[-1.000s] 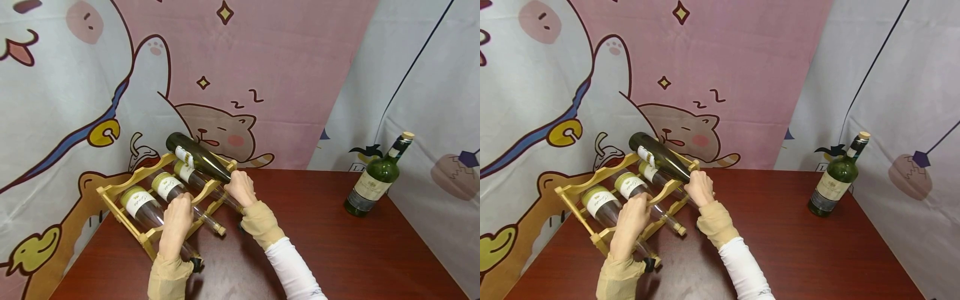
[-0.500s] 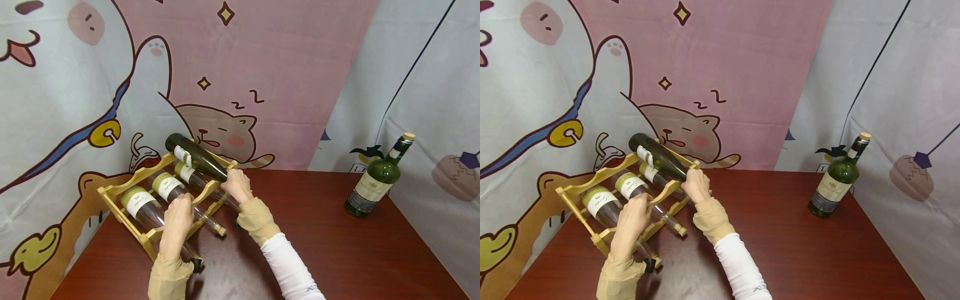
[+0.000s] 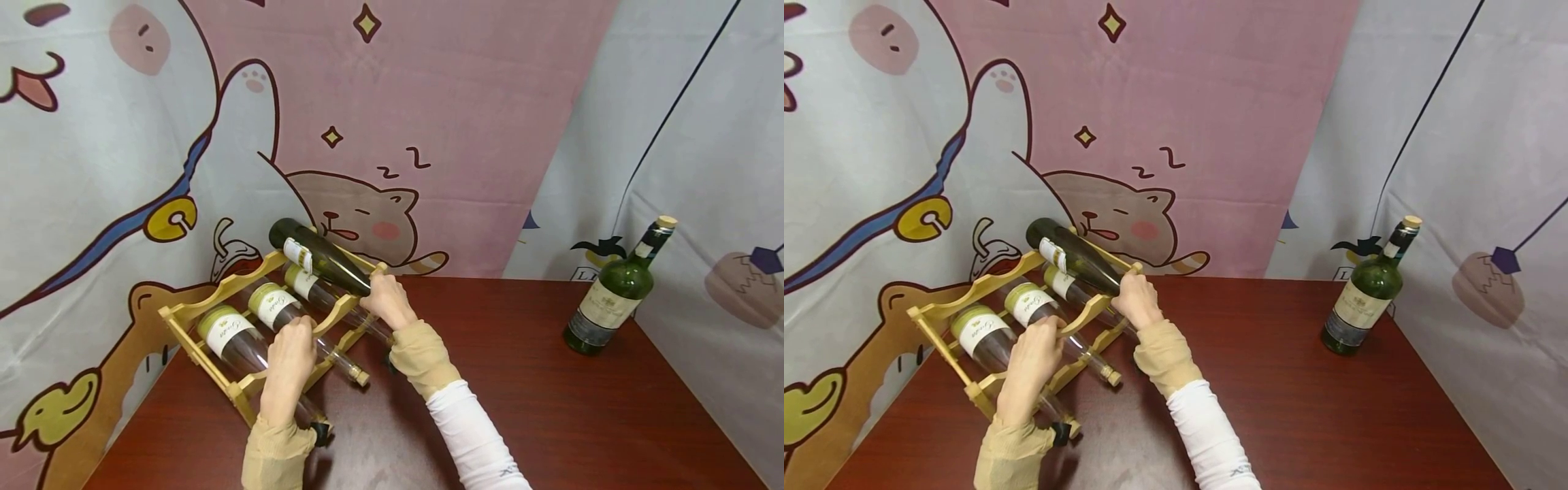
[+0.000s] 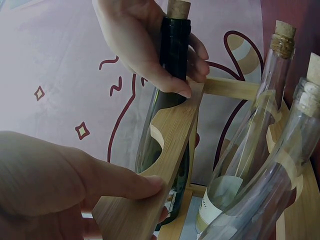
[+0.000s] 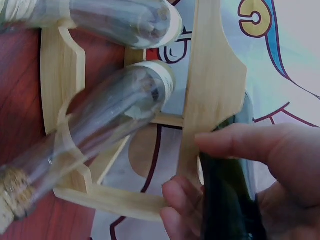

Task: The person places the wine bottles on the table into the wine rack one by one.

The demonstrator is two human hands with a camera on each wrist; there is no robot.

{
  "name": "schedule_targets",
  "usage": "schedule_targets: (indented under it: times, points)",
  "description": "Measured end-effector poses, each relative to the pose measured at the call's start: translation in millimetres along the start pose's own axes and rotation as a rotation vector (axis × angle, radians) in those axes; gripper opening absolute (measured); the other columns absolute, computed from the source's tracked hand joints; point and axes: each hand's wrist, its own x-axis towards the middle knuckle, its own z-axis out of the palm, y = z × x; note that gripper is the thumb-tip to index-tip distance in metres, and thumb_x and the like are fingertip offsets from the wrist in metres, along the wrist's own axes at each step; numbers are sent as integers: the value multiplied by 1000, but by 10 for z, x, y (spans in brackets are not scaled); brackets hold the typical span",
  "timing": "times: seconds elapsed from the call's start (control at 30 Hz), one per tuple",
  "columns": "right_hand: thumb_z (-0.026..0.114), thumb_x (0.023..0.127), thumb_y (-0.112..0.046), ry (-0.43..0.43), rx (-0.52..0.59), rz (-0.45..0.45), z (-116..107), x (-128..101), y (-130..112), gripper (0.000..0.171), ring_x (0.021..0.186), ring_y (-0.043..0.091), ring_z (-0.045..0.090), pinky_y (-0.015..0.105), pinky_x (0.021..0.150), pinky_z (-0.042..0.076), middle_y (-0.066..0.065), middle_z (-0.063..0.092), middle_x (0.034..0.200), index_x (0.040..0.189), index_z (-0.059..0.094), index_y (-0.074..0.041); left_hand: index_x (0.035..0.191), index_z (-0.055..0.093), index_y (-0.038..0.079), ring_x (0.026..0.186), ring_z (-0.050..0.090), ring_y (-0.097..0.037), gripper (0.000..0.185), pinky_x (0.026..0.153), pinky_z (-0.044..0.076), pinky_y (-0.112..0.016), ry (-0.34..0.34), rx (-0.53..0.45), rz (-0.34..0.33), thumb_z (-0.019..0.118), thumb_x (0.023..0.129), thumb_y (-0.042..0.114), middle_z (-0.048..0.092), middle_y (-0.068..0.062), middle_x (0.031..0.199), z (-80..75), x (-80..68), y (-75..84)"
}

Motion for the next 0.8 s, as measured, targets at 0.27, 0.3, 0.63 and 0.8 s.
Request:
schedule_targets:
  times: [0.27, 0.3, 0.63, 0.8]
  points:
    - [75, 76, -17, 96, -9, -75, 14, -56, 24, 40, 78, 34, 68, 43, 64, 54, 21, 68, 96, 109, 58, 0, 91, 63, -2, 70, 63, -43, 14, 56, 49, -52, 3, -3, 0, 61, 77, -3, 65, -18, 83, 0, -4, -8]
    - [75, 76, -18, 116, -26, -86, 23, -63, 27, 40, 79, 36, 69, 44, 65, 55, 22, 68, 96, 108, 59, 0, 91, 63, -2, 70, 63, -43, 14, 56, 49, -52, 4, -3, 1, 61, 77, -3, 65, -18, 82, 0, -4, -6]
    - [80, 74, -28, 282, -207, -155, 44, -168, 57, 39, 77, 33, 69, 42, 62, 54, 15, 69, 89, 98, 63, -2, 90, 63, -2, 69, 62, -43, 14, 55, 49, -52, 16, 2, 11, 60, 77, -4, 65, -18, 81, 4, -1, 9]
    - [80, 73, -34, 347, -197, -212, 35, -216, 120, 41, 73, 31, 69, 41, 57, 53, 12, 67, 82, 93, 62, -3, 90, 64, -2, 68, 62, -43, 14, 55, 49, -51, 18, 0, 10, 61, 77, -4, 65, -18, 82, 2, -4, -1]
